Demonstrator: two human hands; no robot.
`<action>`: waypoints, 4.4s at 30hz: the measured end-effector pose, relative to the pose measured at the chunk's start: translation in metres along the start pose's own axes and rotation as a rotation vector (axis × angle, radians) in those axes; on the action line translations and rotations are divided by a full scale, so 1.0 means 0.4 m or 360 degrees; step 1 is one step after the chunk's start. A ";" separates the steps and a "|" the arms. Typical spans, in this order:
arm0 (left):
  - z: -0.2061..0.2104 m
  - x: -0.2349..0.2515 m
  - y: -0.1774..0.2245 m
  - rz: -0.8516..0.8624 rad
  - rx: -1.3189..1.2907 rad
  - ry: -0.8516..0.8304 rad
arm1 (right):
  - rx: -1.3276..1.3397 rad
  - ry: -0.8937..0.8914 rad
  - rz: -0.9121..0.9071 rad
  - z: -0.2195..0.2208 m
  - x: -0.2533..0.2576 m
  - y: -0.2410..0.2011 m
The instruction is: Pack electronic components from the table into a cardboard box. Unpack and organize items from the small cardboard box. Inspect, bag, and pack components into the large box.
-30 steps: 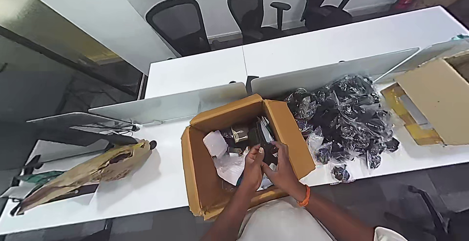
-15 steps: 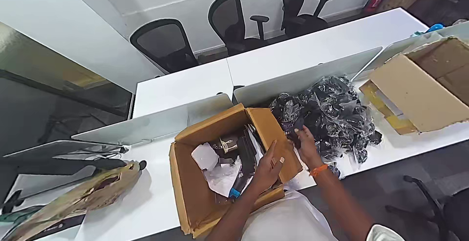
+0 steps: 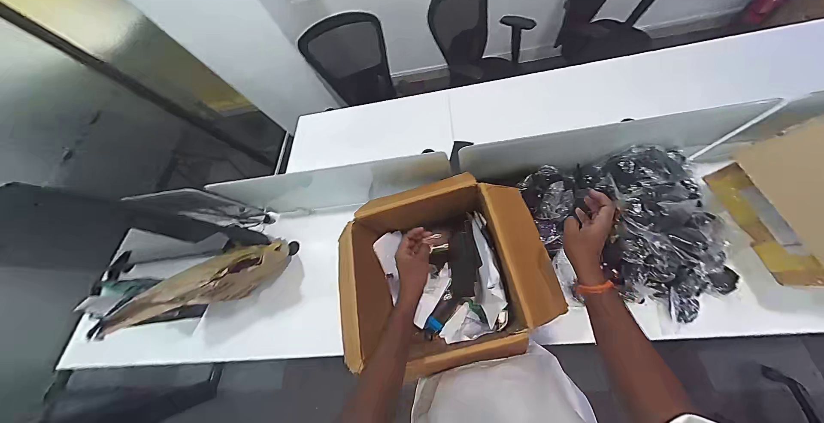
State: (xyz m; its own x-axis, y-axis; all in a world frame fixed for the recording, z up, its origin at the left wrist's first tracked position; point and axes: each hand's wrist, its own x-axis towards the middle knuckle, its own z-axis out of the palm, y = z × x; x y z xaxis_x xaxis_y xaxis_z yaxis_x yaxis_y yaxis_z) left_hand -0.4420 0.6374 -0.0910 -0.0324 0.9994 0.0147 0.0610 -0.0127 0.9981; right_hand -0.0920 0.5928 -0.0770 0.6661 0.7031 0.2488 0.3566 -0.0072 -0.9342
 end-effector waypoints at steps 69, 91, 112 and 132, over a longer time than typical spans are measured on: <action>-0.158 0.082 -0.102 -0.0834 -0.0400 -0.0152 | 0.0359 -0.1713 0.0716 0.573 -0.277 -0.074; -0.151 0.025 -0.091 -0.1023 -0.0633 -0.0051 | 0.0029 -0.2022 0.0354 0.486 -0.286 -0.136; 0.283 -0.033 0.166 -0.0204 -0.0400 -0.0702 | 0.1398 -0.0147 0.0981 0.110 -0.181 -0.155; -0.070 0.086 -0.273 -0.0984 0.0341 -0.0159 | 0.0057 -0.1308 0.0267 0.237 -0.146 -0.247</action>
State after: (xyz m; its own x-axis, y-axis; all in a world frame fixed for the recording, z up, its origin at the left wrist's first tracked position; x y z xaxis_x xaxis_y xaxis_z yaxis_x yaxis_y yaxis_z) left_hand -0.4777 0.6724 -0.1978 -0.0331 0.8189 -0.5730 0.2581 0.5608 0.7867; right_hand -0.2282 0.6200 -0.0234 0.0140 0.9890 -0.1469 0.2653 -0.1454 -0.9532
